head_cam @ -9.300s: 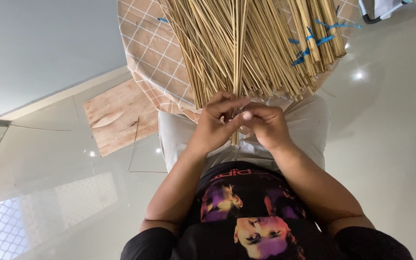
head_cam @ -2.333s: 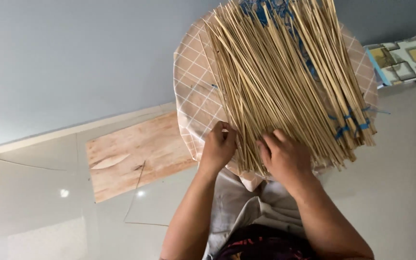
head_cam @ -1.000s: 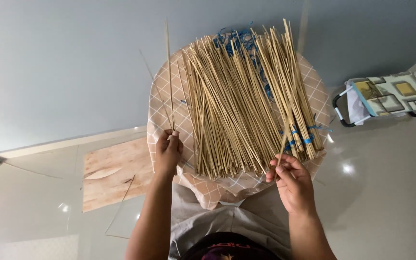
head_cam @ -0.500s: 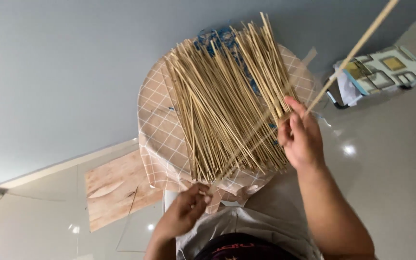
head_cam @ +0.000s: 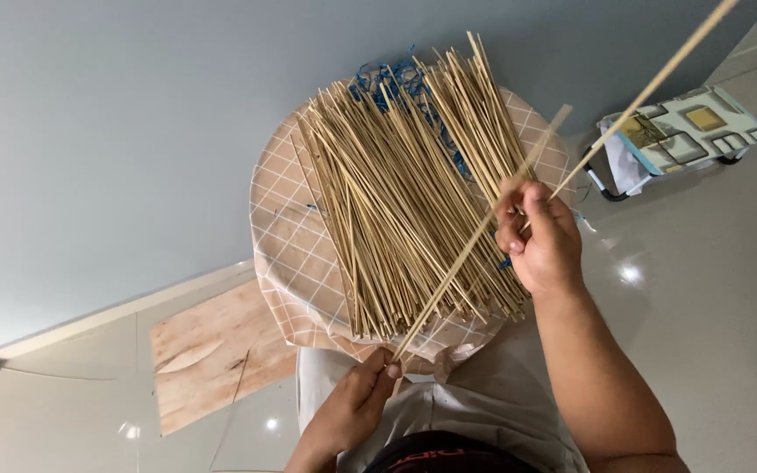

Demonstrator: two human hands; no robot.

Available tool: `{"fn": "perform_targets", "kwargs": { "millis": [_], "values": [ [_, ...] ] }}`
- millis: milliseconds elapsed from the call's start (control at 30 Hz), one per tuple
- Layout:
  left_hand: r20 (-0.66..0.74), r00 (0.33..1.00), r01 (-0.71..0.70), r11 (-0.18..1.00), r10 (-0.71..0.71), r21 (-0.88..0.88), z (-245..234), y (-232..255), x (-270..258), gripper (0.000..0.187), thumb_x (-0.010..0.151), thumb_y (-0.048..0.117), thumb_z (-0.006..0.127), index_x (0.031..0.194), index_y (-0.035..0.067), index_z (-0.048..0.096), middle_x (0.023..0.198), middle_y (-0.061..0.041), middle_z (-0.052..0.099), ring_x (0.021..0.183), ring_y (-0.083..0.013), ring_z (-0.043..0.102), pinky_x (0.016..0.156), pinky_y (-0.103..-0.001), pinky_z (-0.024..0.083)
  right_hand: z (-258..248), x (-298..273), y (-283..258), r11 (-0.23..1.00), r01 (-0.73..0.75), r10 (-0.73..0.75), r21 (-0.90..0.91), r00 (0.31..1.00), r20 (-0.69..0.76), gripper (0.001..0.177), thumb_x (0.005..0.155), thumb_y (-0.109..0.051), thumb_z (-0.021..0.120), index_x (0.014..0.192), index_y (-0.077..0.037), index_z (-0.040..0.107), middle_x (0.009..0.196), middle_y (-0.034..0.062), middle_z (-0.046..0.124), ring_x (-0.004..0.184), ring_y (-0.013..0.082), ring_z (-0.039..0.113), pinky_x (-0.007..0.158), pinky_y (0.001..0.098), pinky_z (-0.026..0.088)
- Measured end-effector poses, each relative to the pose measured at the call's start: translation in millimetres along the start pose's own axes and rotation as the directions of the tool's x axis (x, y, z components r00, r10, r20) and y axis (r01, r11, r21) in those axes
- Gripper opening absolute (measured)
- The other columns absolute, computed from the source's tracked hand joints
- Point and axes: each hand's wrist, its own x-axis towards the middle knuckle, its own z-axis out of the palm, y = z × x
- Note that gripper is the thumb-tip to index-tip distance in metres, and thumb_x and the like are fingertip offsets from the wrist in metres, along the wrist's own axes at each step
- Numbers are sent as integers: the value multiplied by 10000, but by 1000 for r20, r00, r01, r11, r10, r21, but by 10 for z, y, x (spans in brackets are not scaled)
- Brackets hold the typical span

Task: Tying bundles of long wooden sticks together using blue plastic string

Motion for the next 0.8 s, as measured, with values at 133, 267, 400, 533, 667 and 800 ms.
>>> {"fn": "perform_targets", "kwargs": {
  "millis": [133, 267, 400, 533, 667, 800],
  "values": [
    [-65, 998, 9, 973, -25, -232, 49, -405, 64, 317, 1074, 327, 360, 1013, 77, 546, 743, -14, 488, 663, -155, 526, 569, -317, 499, 68, -99, -77, 986, 119, -125, -116, 991, -45, 466, 1079, -412, 526, 1433, -113, 576, 991, -1, 639, 536, -18, 449, 429, 129, 368],
    [-269, 950, -262, 881, 161, -395, 14, -355, 187, 318, 1093, 368, 337, 943, 128, 482, 683, 46, 384, 558, -98, 373, 481, -265, 360, 141, -492, 157, 995, 93, -91, 24, 995, -46, 535, 1057, -453, 548, 1478, -124, 523, 974, 26, 652, 598, 30, 535, 403, 158, 377],
    [-435, 861, -476, 719, 263, -506, 93, -252, 463, 214, 1102, 208, 370, 936, 116, 469, 671, 39, 410, 534, -77, 322, 477, -244, 292, 237, -1047, 721, 997, -69, 71, -20, 991, 110, 404, 1082, -361, 503, 1327, -50, 586, 845, 17, 635, 498, 44, 428, 347, 211, 328],
    [-478, 822, -534, 711, 310, -457, 227, -98, 673, 125, 1038, 190, 490, 1104, 93, 531, 847, 2, 472, 706, -116, 443, 610, -266, 412, 315, -1399, 1133, 889, -154, 233, -431, 963, 136, 409, 1042, -427, 456, 1070, -99, 698, 668, -38, 509, 517, 79, 414, 426, 265, 363],
    [-383, 904, -364, 809, 189, -462, 228, 134, 540, 409, 890, 191, 750, 1204, -9, 579, 633, 53, 440, 489, -84, 421, 442, -215, 327, 458, -1478, 1085, 923, -206, 294, -326, 923, 249, 253, 1063, -231, 414, 891, -129, 569, 651, -36, 479, 536, 75, 365, 474, 254, 293],
    [-362, 893, -390, 861, 267, -327, 155, 205, 422, 229, 1048, 186, 544, 884, 31, 580, 640, -12, 534, 500, -110, 501, 446, -255, 458, 576, -1471, 994, 904, -242, 345, -353, 899, 268, 216, 1056, -129, 426, 918, -69, 581, 701, -8, 496, 611, 92, 396, 549, 258, 333]
  ]
}}
